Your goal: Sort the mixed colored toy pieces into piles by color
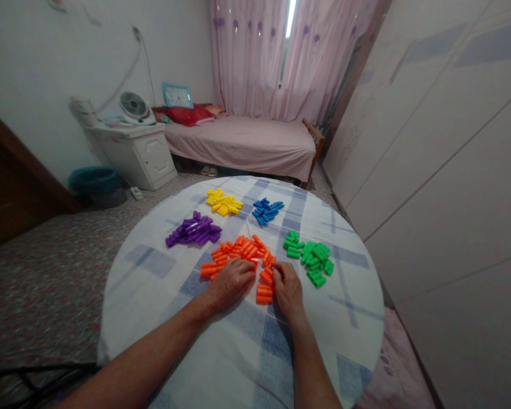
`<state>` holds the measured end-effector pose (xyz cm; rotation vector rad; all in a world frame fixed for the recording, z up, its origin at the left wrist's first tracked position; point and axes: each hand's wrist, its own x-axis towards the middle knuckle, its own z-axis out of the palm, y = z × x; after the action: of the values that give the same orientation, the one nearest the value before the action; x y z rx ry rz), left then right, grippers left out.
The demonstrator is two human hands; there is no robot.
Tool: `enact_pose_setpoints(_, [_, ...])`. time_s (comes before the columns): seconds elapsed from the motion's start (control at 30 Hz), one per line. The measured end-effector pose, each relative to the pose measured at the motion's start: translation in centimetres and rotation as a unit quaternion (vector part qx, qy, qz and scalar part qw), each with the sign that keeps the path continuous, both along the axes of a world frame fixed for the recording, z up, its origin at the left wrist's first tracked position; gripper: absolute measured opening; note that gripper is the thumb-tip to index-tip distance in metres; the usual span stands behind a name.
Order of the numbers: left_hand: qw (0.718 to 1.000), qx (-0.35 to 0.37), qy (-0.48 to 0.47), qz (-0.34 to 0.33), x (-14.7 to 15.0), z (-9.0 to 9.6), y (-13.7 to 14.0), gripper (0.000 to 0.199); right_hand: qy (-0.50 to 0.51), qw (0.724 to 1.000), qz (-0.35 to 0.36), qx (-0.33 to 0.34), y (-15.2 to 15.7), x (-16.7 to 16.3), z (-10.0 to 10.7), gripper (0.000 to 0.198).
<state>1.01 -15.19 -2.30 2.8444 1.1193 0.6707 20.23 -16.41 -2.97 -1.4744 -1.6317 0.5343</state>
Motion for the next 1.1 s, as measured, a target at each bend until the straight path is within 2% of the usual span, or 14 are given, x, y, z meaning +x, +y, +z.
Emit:
enact_pose_setpoints(0.33, [0.999, -0.002, -0.022, 0.035, -0.2, 0.2, -0.1, 0.013, -0.01, 1.0, 0.003, -0.007, 0.1, 0.2, -0.3, 0.028])
enact_pose_setpoints(0.5, [0.997, 0.008, -0.068, 0.038, -0.4, 0.1, -0.1, 0.013, -0.013, 1.0, 0.003, -0.004, 0.1, 0.2, -0.4, 0.027])
enact_pose_setpoints(0.63, [0.994, 0.021, -0.108, 0.004, -0.4, 0.0, -0.1, 0.013, -0.008, 1.0, 0.003, -0.002, 0.2, 0.2, -0.4, 0.028])
enact_pose_setpoints(0.8, [0.994, 0.019, -0.087, -0.068, 0.3, -0.2, -0.5, 0.016, 0.004, 1.0, 0.0, 0.003, 0.2, 0.1, -0.3, 0.028])
enact_pose_setpoints(1.1, [0.994, 0.005, -0.051, -0.093, 0.5, 0.7, -1.2, 0.014, 0.005, 1.0, 0.001, 0.004, 0.1, 0.1, -0.2, 0.027])
